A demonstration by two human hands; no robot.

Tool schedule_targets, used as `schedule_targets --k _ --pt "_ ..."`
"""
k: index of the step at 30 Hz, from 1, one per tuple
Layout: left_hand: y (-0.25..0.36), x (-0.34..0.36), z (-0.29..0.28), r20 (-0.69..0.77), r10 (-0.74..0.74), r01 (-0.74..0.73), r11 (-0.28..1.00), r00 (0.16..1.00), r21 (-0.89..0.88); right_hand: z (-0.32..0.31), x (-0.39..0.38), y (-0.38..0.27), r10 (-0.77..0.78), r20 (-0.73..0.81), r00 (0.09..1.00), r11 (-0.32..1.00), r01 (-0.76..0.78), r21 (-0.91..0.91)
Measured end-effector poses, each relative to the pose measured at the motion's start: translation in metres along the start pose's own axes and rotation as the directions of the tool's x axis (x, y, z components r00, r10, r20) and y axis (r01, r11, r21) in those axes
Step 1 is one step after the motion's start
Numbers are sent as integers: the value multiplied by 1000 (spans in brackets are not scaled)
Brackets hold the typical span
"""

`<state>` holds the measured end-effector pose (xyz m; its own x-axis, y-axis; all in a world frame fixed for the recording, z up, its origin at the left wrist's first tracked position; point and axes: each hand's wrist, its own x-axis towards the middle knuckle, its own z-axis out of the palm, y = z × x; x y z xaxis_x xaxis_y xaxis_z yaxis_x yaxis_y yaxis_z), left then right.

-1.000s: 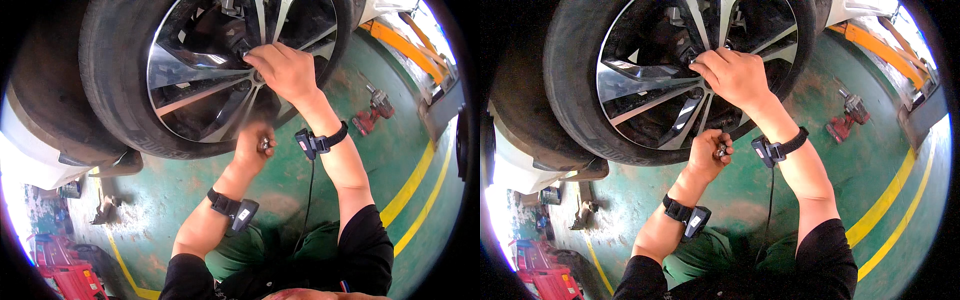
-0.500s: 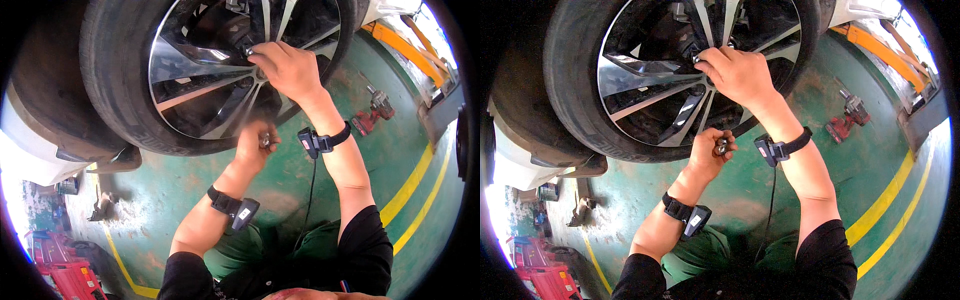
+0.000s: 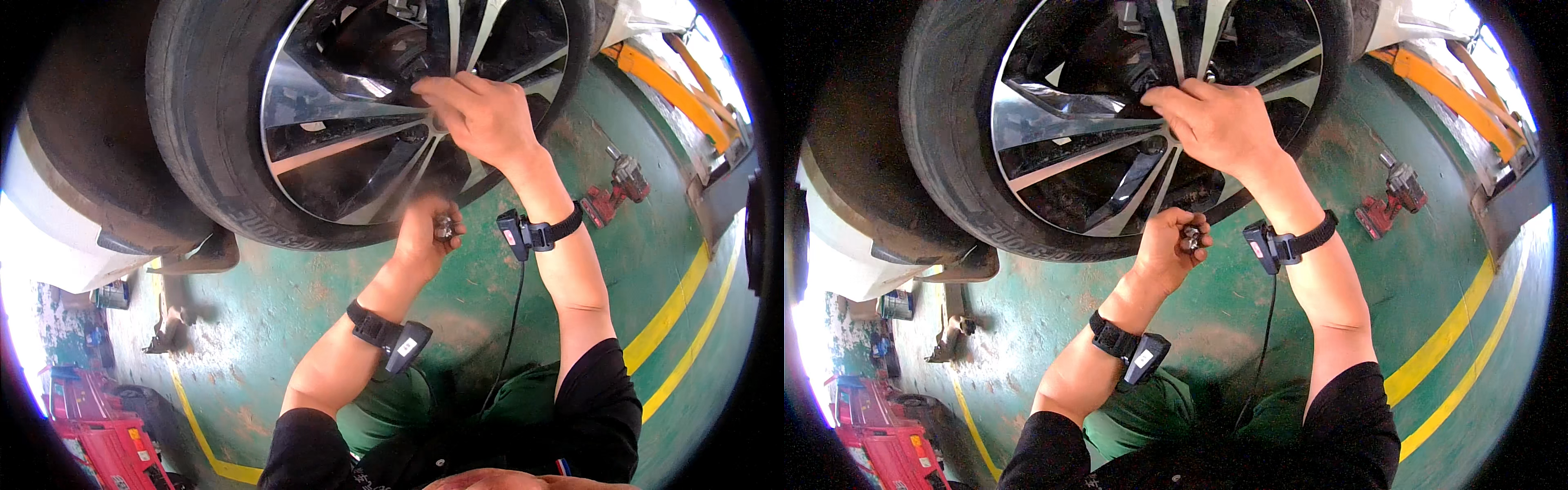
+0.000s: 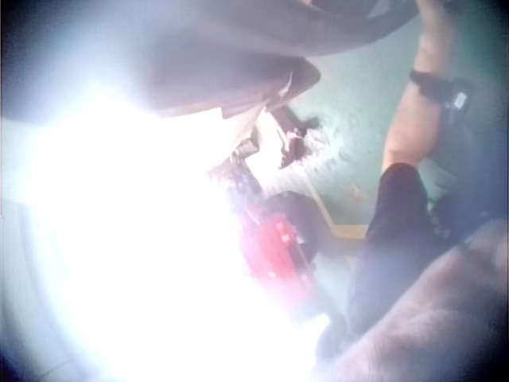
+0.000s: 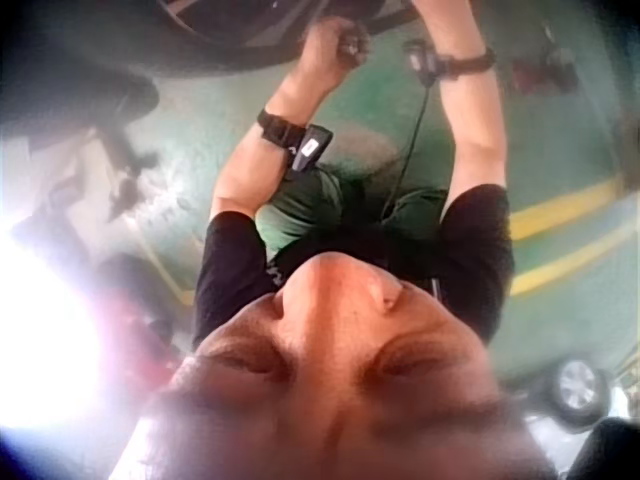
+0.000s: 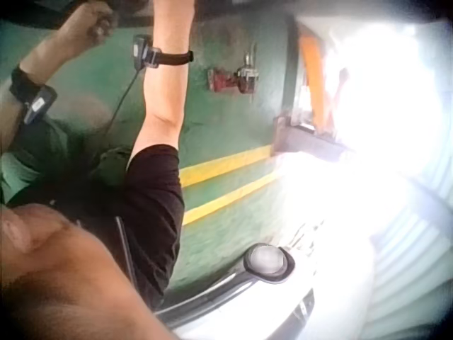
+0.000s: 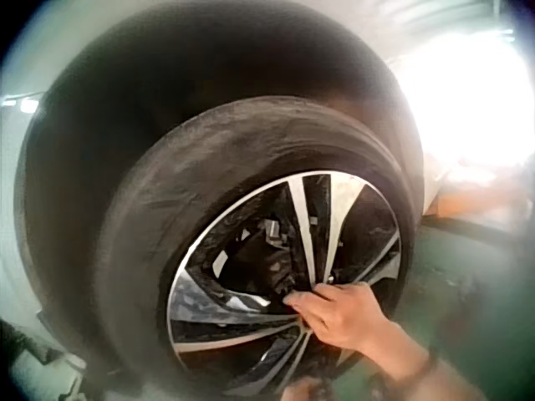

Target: The person unscrews and removes lug nuts from a car wheel by hand and then uses a power impact wrench to tighten them back onto the wheel hub.

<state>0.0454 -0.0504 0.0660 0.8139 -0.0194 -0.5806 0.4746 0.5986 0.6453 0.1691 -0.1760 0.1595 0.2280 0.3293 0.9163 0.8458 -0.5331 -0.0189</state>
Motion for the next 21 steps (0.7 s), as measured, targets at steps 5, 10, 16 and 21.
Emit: schedule_targets --k 5,10,16,21 --pt "-1 0 3 -1 8 -8 1000 1000 -19 10 0 -4 52 -73 996 999 -53 -11" --pt "1 -5 2 23 13 -13 1000 1000 -23 2 -2 -1 60 9 998 997 -60 -49" --pt "-2 -6 6 13 34 -34 999 999 -2 4 3 -3 29 -74 997 998 -33 -51" --pt "-2 0 -3 57 83 -84 996 995 30 9 -6 -2 62 -145 987 993 -76 -94"
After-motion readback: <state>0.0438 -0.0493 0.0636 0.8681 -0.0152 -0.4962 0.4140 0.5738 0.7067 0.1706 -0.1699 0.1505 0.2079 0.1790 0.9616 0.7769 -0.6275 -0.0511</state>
